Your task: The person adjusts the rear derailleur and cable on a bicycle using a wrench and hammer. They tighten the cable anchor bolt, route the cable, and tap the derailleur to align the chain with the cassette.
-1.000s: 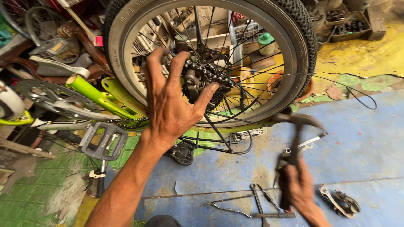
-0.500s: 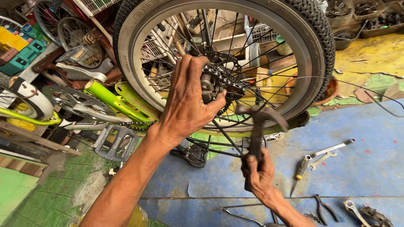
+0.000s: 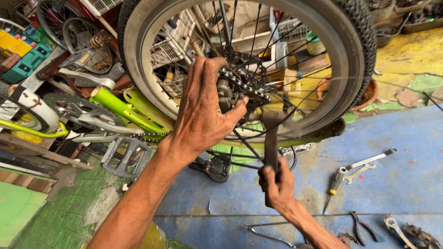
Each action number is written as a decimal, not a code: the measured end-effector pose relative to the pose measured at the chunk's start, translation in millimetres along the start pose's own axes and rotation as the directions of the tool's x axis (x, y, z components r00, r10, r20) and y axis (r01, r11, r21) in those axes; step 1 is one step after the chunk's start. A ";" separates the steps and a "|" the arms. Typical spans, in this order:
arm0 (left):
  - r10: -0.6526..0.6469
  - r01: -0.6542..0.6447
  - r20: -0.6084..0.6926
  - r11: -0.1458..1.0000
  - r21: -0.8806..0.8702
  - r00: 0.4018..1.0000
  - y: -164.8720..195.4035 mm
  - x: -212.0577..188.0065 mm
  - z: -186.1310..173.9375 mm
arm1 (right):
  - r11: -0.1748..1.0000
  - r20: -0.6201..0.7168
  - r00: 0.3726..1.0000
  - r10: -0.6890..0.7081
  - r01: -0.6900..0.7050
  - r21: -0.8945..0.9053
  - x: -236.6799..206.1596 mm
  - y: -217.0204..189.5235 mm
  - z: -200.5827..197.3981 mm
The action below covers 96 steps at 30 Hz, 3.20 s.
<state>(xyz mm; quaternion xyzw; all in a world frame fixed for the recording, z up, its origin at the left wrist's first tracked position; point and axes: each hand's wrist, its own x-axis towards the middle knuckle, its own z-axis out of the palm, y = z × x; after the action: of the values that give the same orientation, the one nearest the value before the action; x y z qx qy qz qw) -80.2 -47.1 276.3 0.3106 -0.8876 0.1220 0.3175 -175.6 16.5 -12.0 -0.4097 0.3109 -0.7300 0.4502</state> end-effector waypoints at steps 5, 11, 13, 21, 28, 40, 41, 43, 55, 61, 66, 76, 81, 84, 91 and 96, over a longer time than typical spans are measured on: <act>-0.003 0.003 0.018 1.000 -0.025 1.000 -2.9 0.4 1.6 | 0.965 -0.107 0.990 -0.089 0.112 0.236 2.5 -5.4 -6.3; 0.005 -0.006 0.011 1.000 0.020 1.000 -1.7 -0.3 -0.2 | 0.923 -0.119 0.991 -0.059 0.100 0.372 -6.8 -2.1 12.0; -0.004 0.003 0.033 0.999 0.034 0.999 0.3 0.9 -0.2 | 0.995 0.056 0.997 0.059 -0.063 0.071 -6.9 3.9 19.2; 0.056 -0.061 0.078 0.996 0.064 0.995 -6.4 2.8 -0.6 | 0.894 -0.105 0.988 -0.111 0.146 0.424 -20.1 5.4 23.5; 0.102 -0.107 0.064 0.990 0.092 0.993 -5.3 2.5 -1.6 | 0.967 0.098 0.991 0.094 -0.114 0.228 -14.5 4.8 32.1; 0.151 -0.158 0.073 0.982 0.099 0.986 -5.8 2.9 -3.4 | 0.964 0.079 0.989 0.128 -0.143 0.226 -16.8 2.0 35.7; 0.148 -0.155 0.079 0.983 0.095 0.986 -6.0 3.0 -3.7 | 0.958 0.063 0.992 0.107 -0.120 0.259 -17.0 1.4 34.5; 0.137 -0.145 0.087 0.985 0.091 0.987 -6.1 2.6 -4.0 | 0.943 0.035 0.997 0.065 -0.073 0.323 -18.7 0.6 33.4; 0.175 -0.183 0.081 0.978 0.096 0.981 -8.5 2.3 -2.3 | 0.967 -0.016 0.999 0.037 -0.032 0.253 -25.5 -0.5 34.7; 0.165 -0.178 0.123 0.978 0.110 0.979 -10.1 3.4 -2.2 | 0.999 -0.007 1.000 0.011 -0.011 -0.049 -15.2 0.3 47.0; 0.206 -0.215 0.088 0.971 0.103 0.974 -8.5 4.8 -0.3 | 0.970 0.092 0.994 0.052 -0.073 0.231 -23.4 -2.4 30.8; 0.198 -0.207 0.101 0.974 0.088 0.975 -9.2 5.2 -3.7 | 0.975 0.019 0.999 -0.041 0.036 0.221 -19.8 -0.5 35.2; 0.208 -0.215 0.087 0.974 0.075 0.974 -9.2 5.0 -1.7 | 0.964 0.011 0.999 -0.044 0.040 0.262 -21.1 1.7 35.5; 0.203 -0.210 0.083 0.974 0.081 0.976 -9.3 3.7 -2.2 | 0.948 -0.003 0.999 -0.046 0.045 0.314 -21.7 4.4 39.7; 0.200 -0.207 0.091 0.974 0.088 0.976 -8.7 5.0 -4.0 | 0.958 0.004 0.997 -0.080 0.076 0.276 -18.9 7.2 47.8; 0.195 -0.202 0.090 0.976 0.082 0.977 -7.5 4.6 -2.9 | 0.986 0.055 0.998 0.043 -0.051 0.161 -14.4 6.3 41.0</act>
<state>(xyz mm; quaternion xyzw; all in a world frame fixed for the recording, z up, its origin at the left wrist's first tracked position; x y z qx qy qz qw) -76.9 -53.9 281.6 0.2390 -0.9199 0.1804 0.2531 -133.3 23.6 -2.4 -0.3828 0.2484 -0.7312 0.5070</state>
